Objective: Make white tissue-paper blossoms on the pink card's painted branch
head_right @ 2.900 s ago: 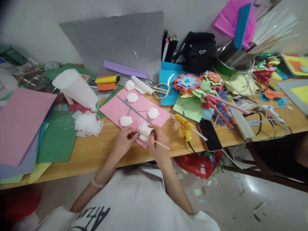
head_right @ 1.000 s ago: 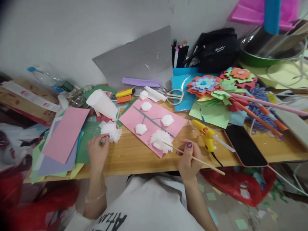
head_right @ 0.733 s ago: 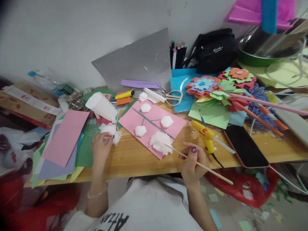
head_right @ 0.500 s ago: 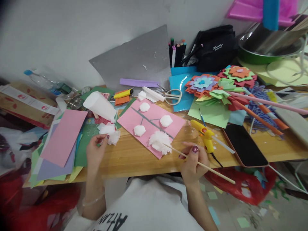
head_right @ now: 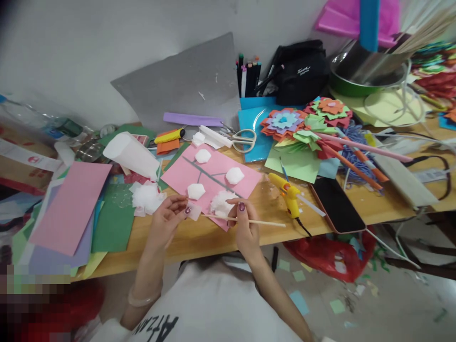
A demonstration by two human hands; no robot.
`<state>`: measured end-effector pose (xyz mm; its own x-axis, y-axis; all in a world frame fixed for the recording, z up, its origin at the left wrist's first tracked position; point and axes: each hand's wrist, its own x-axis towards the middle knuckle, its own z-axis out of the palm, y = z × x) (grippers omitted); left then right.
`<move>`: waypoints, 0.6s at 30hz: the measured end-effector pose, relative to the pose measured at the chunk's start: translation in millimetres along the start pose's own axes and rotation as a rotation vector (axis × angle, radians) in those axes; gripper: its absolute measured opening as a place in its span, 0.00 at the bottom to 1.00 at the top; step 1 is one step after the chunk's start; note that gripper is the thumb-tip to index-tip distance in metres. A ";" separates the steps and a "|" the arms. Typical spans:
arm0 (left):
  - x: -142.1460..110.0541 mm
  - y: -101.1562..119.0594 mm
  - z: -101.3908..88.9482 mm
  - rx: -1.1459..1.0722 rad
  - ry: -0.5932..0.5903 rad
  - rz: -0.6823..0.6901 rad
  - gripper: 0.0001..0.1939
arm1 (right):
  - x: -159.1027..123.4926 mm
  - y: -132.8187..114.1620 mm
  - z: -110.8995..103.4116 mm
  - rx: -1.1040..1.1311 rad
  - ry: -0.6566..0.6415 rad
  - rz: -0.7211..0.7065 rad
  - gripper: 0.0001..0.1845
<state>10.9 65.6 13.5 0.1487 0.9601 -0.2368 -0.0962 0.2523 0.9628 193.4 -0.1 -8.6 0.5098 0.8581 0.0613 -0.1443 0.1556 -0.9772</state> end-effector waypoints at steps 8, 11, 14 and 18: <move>-8.5 -9.1 10.7 0.155 -0.198 -0.011 0.17 | -1.8 3.1 -4.6 0.072 0.035 0.044 0.18; -11.5 -10.5 9.7 0.173 -0.202 -0.049 0.15 | -1.8 2.8 -4.6 0.067 0.052 0.038 0.18; -12.8 -12.0 8.1 0.159 -0.210 -0.073 0.15 | -3.0 1.6 -4.8 0.035 0.064 0.040 0.18; -13.4 -13.5 9.1 0.100 -0.215 -0.053 0.18 | -4.9 -2.1 -5.3 0.019 0.080 0.020 0.18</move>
<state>19.1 48.2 4.9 0.3584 0.8954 -0.2641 0.0134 0.2779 0.9605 195.7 -7.3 -7.9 0.5726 0.8195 0.0245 -0.1713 0.1488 -0.9739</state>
